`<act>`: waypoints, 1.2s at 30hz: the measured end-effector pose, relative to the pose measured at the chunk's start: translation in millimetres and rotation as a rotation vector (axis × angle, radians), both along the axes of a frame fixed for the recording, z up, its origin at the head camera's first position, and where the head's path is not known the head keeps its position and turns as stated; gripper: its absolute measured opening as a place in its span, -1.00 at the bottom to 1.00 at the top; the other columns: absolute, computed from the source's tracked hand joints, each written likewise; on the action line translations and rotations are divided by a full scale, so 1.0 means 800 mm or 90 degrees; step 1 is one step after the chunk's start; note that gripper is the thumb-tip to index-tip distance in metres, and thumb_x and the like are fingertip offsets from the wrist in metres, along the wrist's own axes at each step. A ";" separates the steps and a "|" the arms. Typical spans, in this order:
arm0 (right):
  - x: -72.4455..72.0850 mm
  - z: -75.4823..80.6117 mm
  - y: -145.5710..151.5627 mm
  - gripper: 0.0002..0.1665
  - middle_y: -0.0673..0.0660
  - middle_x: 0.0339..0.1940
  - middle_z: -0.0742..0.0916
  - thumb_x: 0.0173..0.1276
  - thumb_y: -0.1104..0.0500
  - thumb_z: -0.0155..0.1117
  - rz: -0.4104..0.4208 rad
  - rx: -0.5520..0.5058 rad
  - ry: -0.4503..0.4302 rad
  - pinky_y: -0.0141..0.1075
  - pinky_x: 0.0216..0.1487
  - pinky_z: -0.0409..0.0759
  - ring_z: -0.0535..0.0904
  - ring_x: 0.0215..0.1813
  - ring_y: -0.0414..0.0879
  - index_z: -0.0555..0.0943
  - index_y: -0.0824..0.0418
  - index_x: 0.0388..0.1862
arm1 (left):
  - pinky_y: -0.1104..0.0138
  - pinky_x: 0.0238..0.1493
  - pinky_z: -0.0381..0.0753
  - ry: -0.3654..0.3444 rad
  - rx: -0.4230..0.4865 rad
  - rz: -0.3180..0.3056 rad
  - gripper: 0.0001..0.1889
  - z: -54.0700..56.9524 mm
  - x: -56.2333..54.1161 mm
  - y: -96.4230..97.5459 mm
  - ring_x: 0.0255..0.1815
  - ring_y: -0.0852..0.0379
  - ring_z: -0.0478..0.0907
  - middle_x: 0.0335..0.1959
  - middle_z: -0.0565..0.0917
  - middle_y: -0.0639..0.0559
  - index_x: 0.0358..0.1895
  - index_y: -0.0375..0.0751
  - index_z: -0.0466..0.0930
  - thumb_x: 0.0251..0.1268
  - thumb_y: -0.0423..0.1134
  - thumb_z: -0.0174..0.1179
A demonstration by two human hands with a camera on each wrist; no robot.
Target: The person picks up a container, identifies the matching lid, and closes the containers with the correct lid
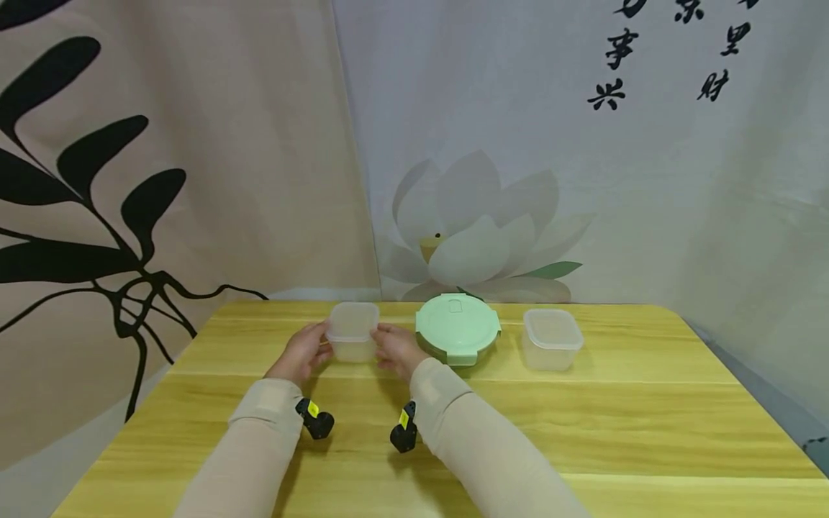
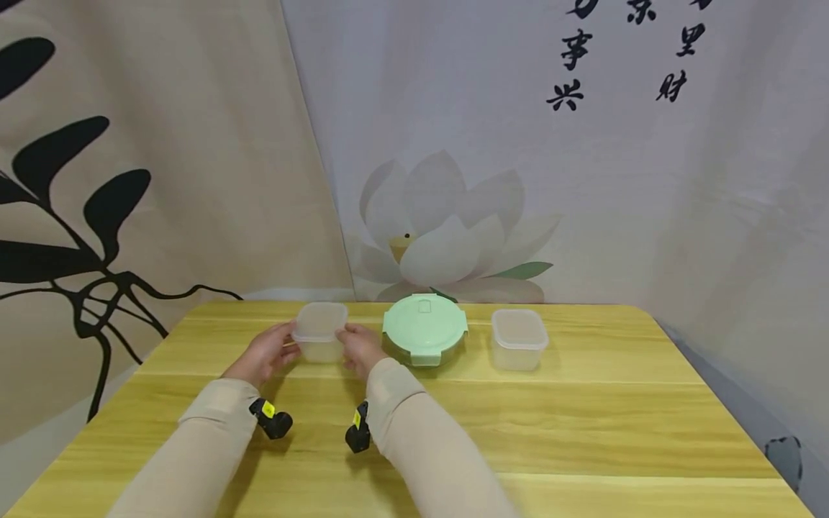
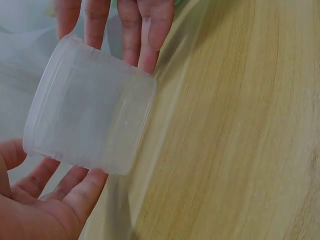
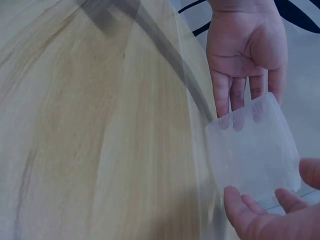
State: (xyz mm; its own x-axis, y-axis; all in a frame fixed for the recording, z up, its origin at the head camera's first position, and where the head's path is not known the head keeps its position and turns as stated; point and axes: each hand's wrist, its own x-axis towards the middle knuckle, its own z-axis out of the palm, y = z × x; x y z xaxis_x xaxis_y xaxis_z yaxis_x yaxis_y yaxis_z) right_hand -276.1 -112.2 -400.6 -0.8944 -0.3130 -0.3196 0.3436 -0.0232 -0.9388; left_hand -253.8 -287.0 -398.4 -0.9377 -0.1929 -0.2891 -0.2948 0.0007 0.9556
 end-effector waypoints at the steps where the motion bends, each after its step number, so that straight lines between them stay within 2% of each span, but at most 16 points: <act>1: 0.000 0.000 0.000 -0.44 0.32 0.41 0.39 0.52 0.14 0.02 -0.003 -0.002 -0.003 0.06 0.28 0.41 0.29 0.39 0.31 0.29 0.30 0.43 | 0.26 0.19 0.50 0.000 0.002 0.003 -0.46 0.000 0.000 0.000 0.11 -0.08 0.47 0.21 0.37 -0.27 0.40 -0.45 0.14 0.56 -0.12 -0.20; 5: -0.001 -0.001 -0.001 -0.43 0.34 0.41 0.37 0.52 0.14 0.03 -0.006 0.000 -0.006 0.07 0.28 0.41 0.29 0.38 0.32 0.28 0.30 0.43 | 0.26 0.18 0.51 0.002 0.008 0.011 -0.47 -0.002 -0.002 0.002 0.00 0.01 0.51 0.12 0.42 -0.23 0.39 -0.46 0.16 0.55 -0.14 -0.18; 10: 0.000 -0.001 -0.002 -0.40 0.38 0.43 0.33 0.52 0.14 0.02 -0.003 -0.001 -0.003 0.09 0.29 0.38 0.25 0.40 0.34 0.23 0.30 0.46 | 0.18 0.29 0.41 0.003 0.010 0.012 -0.45 -0.003 -0.002 0.004 0.14 -0.07 0.45 0.23 0.38 -0.29 0.42 -0.46 0.13 0.56 -0.13 -0.20; 16: 0.003 -0.002 -0.003 -0.38 0.34 0.45 0.33 0.52 0.12 0.03 -0.001 0.009 0.005 0.09 0.28 0.41 0.24 0.41 0.34 0.21 0.28 0.48 | 0.16 0.31 0.39 -0.002 0.013 0.023 -0.45 -0.004 -0.002 0.004 0.16 -0.10 0.43 0.18 0.40 -0.25 0.42 -0.46 0.13 0.56 -0.12 -0.20; 23: 0.008 0.000 -0.001 -0.37 0.32 0.47 0.30 0.53 0.10 0.01 -0.005 0.007 -0.013 0.10 0.30 0.37 0.20 0.43 0.32 0.19 0.24 0.50 | 0.10 0.35 0.32 0.002 0.013 0.009 -0.41 -0.003 0.002 0.006 0.30 -0.18 0.31 0.28 0.32 -0.31 0.45 -0.45 0.07 0.59 -0.06 -0.26; 26: 0.011 0.001 0.001 -0.35 0.33 0.48 0.27 0.53 0.09 0.02 0.000 0.024 0.000 0.11 0.31 0.36 0.19 0.44 0.33 0.16 0.25 0.51 | 0.20 0.25 0.42 -0.008 -0.001 0.000 -0.40 -0.003 0.005 0.005 0.18 -0.08 0.39 0.17 0.37 -0.22 0.45 -0.42 0.07 0.58 -0.02 -0.27; 28: 0.015 0.003 0.003 -0.33 0.34 0.48 0.26 0.53 0.07 0.02 0.004 0.037 0.010 0.12 0.31 0.35 0.20 0.43 0.33 0.14 0.27 0.51 | 0.33 0.03 0.52 -0.016 -0.009 0.002 -0.42 -0.003 0.006 0.004 -0.03 0.05 0.42 0.00 0.41 -0.13 0.41 -0.40 0.13 0.58 0.00 -0.27; 29: 0.017 0.003 0.004 -0.32 0.34 0.48 0.26 0.52 0.07 0.03 0.006 0.044 0.015 0.13 0.30 0.36 0.21 0.43 0.33 0.14 0.28 0.51 | 0.35 -0.01 0.51 -0.019 -0.012 0.000 -0.41 -0.003 0.007 0.003 -0.04 0.07 0.40 0.00 0.39 -0.11 0.41 -0.41 0.11 0.58 0.00 -0.27; 31: 0.022 0.005 0.006 -0.30 0.35 0.48 0.26 0.51 0.07 0.05 0.008 0.053 0.027 0.13 0.29 0.37 0.23 0.42 0.33 0.14 0.31 0.50 | 0.35 -0.03 0.50 -0.023 -0.024 0.000 -0.39 -0.002 0.010 0.001 0.01 0.04 0.41 0.05 0.39 -0.15 0.44 -0.41 0.07 0.58 0.01 -0.28; 33: 0.027 0.007 0.007 -0.30 0.35 0.47 0.27 0.50 0.08 0.07 0.006 0.056 0.037 0.13 0.28 0.39 0.25 0.40 0.33 0.15 0.32 0.50 | 0.29 0.02 0.49 -0.023 -0.027 0.005 -0.38 0.000 0.013 0.000 0.12 -0.08 0.39 0.15 0.35 -0.26 0.44 -0.45 0.02 0.58 -0.02 -0.26; 35: 0.032 0.009 0.009 -0.29 0.34 0.47 0.28 0.49 0.08 0.08 0.006 0.063 0.048 0.11 0.26 0.41 0.27 0.39 0.32 0.15 0.33 0.49 | 0.23 0.13 0.45 -0.024 -0.046 0.005 -0.35 0.002 0.018 -0.001 0.28 -0.15 0.28 0.30 0.24 -0.32 0.47 -0.48 -0.07 0.57 -0.05 -0.24; 36: 0.035 0.010 0.010 -0.30 0.34 0.46 0.28 0.49 0.09 0.08 0.007 0.067 0.054 0.11 0.25 0.42 0.28 0.38 0.32 0.16 0.34 0.49 | 0.23 0.11 0.45 -0.024 -0.057 0.007 -0.36 0.003 0.020 -0.001 0.25 -0.14 0.30 0.30 0.25 -0.32 0.47 -0.49 -0.05 0.56 -0.06 -0.23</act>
State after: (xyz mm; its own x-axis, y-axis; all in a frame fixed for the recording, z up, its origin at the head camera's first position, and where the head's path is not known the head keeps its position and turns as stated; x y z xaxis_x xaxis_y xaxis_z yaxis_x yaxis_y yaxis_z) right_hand -248.3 -103.8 -392.5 -0.9164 -0.2918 -0.2739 0.2619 0.0802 -0.9618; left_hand -237.6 -287.9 -395.8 -0.9239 -0.2301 -0.3058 -0.3315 0.0815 0.9399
